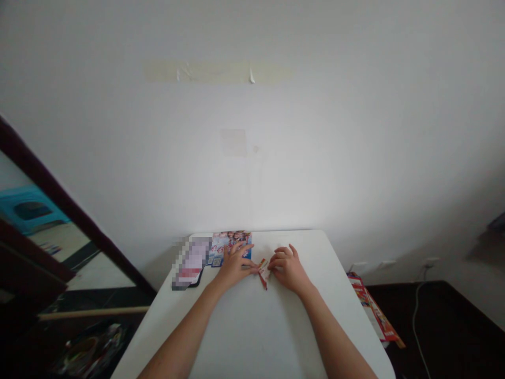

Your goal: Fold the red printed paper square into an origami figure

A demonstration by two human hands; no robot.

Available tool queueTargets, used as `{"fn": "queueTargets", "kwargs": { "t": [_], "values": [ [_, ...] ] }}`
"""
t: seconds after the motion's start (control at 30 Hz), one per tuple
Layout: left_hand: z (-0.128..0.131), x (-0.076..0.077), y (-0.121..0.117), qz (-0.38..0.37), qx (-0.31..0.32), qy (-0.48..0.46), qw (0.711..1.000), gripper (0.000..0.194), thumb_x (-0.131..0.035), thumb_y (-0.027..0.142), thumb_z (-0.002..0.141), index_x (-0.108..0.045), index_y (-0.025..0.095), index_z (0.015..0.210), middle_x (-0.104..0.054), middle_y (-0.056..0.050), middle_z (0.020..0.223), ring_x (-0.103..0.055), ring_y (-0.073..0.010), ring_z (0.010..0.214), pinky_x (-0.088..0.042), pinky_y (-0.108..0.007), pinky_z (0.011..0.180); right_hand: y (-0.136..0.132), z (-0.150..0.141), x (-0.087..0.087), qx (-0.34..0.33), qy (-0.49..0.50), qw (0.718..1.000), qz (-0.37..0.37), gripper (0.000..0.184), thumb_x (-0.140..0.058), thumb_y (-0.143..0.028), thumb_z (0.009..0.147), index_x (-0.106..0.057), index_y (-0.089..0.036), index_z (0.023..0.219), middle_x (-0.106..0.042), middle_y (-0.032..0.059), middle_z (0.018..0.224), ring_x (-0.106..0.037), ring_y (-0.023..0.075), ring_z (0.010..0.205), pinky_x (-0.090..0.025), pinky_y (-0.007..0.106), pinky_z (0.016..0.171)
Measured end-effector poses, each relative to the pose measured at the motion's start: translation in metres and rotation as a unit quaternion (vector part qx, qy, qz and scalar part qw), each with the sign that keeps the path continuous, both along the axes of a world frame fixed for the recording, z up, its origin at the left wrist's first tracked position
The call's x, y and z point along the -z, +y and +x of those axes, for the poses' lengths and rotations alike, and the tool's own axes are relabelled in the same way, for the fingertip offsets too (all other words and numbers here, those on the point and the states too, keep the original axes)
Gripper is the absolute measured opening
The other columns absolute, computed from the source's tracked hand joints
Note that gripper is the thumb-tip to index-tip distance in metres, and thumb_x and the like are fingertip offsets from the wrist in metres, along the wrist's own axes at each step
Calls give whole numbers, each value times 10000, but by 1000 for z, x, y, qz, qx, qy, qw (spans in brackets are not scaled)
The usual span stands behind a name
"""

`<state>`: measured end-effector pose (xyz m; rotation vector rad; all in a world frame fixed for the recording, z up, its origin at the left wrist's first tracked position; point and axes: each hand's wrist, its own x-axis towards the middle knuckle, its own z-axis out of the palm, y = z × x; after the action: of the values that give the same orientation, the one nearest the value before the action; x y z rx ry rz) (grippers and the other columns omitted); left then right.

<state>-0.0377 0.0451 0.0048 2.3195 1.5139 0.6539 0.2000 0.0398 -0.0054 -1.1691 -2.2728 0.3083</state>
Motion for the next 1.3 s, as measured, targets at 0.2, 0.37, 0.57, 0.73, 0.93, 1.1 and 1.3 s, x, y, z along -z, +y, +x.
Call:
{"fn": "queueTargets", "kwargs": {
  "t": [0.2,0.37,0.57,0.73,0.93,1.1,1.3],
  "values": [
    [6,0,-2,-3,-24,8,1000,159,-686,452,827,-778,330,784,-542,27,1431,-299,-338,1420,57,-748,1108,0,-2,0,10,4,1000,-25,96,-649,-283,831,-739,-310,846,-716,0,999,-528,239,1172,-166,574,1131],
    [19,9,-6,28,-59,2,998,47,-761,361,772,-759,330,807,-561,42,1406,-339,-332,1387,24,-754,1110,6,-7,11,25,15,1000,-8,69,-673,-284,826,-737,-289,852,-696,25,977,-557,224,1066,-294,508,1079],
    [19,10,-5,8,-50,12,999,144,-779,343,762,-771,389,898,-507,47,1457,-306,-332,1396,17,-751,1110,7,-5,17,41,17,999,-3,97,-689,-305,824,-763,-332,880,-671,35,993,-546,227,1050,-385,433,1001],
    [16,11,-3,29,-50,18,998,146,-694,394,842,-756,452,961,-555,58,1411,-334,-310,1380,13,-738,1118,7,-8,20,78,7,997,13,136,-656,-370,861,-756,-353,951,-646,45,1050,-516,238,1087,-401,418,982],
    [16,15,1,47,-59,30,997,179,-707,435,822,-737,500,986,-544,75,1422,-355,-331,1366,-32,-763,1103,6,-12,22,120,6,992,27,150,-673,-352,850,-745,-334,980,-624,44,1082,-480,241,1130,-383,404,1008],
    [17,13,3,34,-70,29,997,133,-688,468,828,-755,467,943,-542,67,1425,-333,-346,1375,-40,-788,1082,8,-16,22,161,10,987,8,136,-644,-383,869,-760,-331,916,-637,45,1056,-495,238,1105,-382,401,989],
    [23,3,5,28,-75,36,996,121,-665,449,848,-767,395,811,-517,86,1447,-294,-359,1399,-15,-817,1056,6,-23,18,197,-1,980,-4,134,-651,-397,859,-747,-339,933,-623,35,1078,-492,231,1102,-365,401,999]
  ]
}}
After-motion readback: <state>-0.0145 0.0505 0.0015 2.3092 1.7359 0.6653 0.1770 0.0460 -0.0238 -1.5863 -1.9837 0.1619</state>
